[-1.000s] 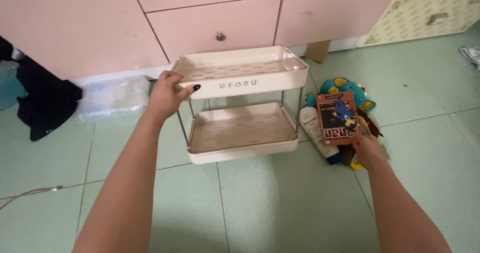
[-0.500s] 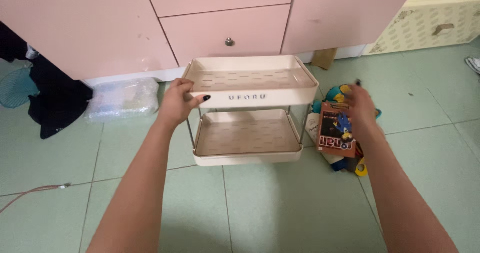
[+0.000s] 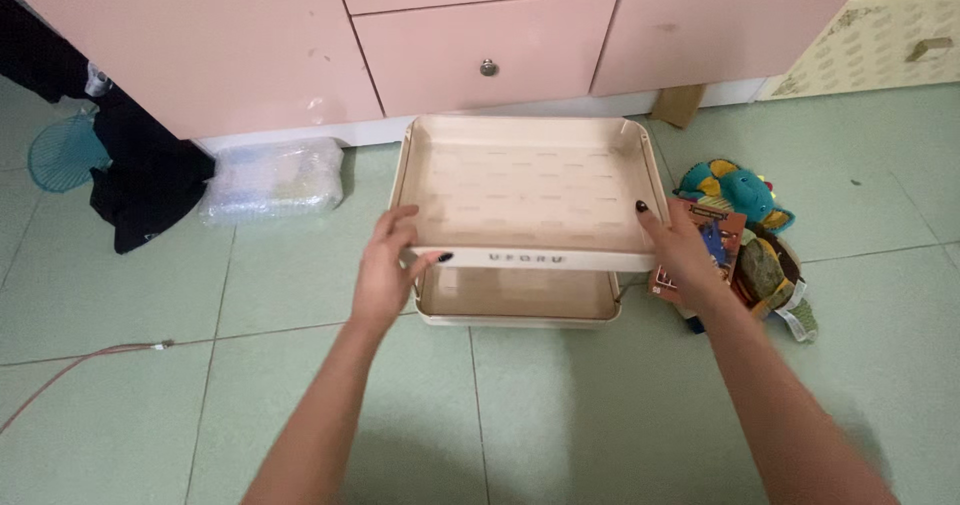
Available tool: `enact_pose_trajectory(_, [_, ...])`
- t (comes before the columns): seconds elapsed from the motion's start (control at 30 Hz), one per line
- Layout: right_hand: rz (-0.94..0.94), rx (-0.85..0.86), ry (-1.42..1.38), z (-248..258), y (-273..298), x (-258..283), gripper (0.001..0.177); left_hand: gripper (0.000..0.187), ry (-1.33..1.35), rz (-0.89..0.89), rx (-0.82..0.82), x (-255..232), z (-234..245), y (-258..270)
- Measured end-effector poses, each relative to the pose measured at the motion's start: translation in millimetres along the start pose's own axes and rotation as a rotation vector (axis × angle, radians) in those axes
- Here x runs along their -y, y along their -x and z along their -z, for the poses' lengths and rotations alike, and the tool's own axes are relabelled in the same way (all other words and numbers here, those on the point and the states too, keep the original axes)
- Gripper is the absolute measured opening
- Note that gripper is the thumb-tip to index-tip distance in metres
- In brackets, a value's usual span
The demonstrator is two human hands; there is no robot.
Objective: The person disassembles a two-tiered plastic storage rack. They remove items from the top tray, then detach the clear plastic lid and the two beige trays from the metal frame. The person then removes the metal rods from the tray slots, separating the components.
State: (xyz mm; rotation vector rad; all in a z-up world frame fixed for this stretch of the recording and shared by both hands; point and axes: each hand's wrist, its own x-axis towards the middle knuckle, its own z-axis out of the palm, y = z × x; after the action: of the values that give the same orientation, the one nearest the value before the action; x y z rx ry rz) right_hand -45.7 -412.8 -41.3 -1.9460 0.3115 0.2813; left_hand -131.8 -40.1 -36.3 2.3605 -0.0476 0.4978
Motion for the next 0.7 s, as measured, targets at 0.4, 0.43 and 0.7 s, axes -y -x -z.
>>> enact_pose_trajectory(0.4, [0.243,-0.145,0.183,-8.9,6.4,-12.4,0.072,0.038,-0.080,0.043,0.112,-16.8,13.0,10.8])
enact_pose_trajectory(0.43, [0.355,-0.178,0.274,-9.2,5.0,-14.0,0.071,0.040,-0.049,0.080,0.113,-18.7,17.4,7.0])
enact_pose_trajectory(0.7, [0.448,-0.270,0.593,-11.0,1.2,-15.0,0.066,0.072,-0.381,0.320,0.232,-19.7,6.9,-42.6])
